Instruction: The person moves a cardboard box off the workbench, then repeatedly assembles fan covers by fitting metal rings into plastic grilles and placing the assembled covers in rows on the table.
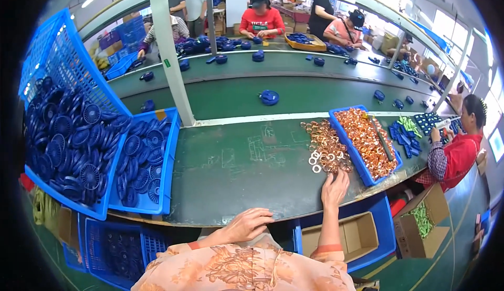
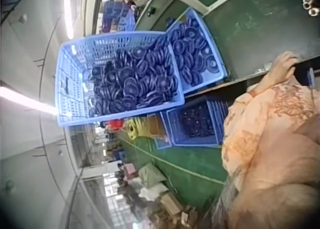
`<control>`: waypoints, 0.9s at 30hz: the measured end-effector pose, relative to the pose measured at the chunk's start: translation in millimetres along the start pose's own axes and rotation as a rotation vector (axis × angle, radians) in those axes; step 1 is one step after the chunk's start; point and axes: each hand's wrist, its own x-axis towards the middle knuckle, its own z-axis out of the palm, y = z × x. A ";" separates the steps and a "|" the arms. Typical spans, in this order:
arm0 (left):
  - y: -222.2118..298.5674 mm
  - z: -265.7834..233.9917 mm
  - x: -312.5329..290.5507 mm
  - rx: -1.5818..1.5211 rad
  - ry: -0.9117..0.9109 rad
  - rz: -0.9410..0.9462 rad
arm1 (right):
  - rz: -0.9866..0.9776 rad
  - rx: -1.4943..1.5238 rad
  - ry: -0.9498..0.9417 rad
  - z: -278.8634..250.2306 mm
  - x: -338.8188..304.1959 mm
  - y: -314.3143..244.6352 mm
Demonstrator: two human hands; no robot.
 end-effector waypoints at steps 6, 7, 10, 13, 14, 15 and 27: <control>0.1 -19.2 -5.8 -0.037 -0.017 0.003 | -0.004 0.153 -0.008 -1.0 21.8 -4.8; -0.3 -20.5 -2.3 -0.085 -0.087 0.033 | -0.058 0.145 0.080 -5.5 20.1 -9.8; 8.5 -28.3 -8.7 -0.008 0.095 -0.139 | 0.031 0.178 0.098 -45.6 3.3 -34.8; 15.0 -31.4 -5.1 0.013 0.144 -0.150 | 0.159 0.110 0.174 -97.1 -57.9 -12.4; 9.5 -32.5 -1.1 0.013 0.123 -0.137 | 0.185 -0.038 0.154 -115.4 -85.3 -1.9; 9.8 -31.4 -2.3 0.017 0.112 -0.136 | 0.232 -0.082 0.150 -132.9 -118.3 15.1; 8.6 -21.4 -11.8 0.102 0.044 -0.150 | 0.477 -0.743 -0.250 -166.8 -241.3 80.7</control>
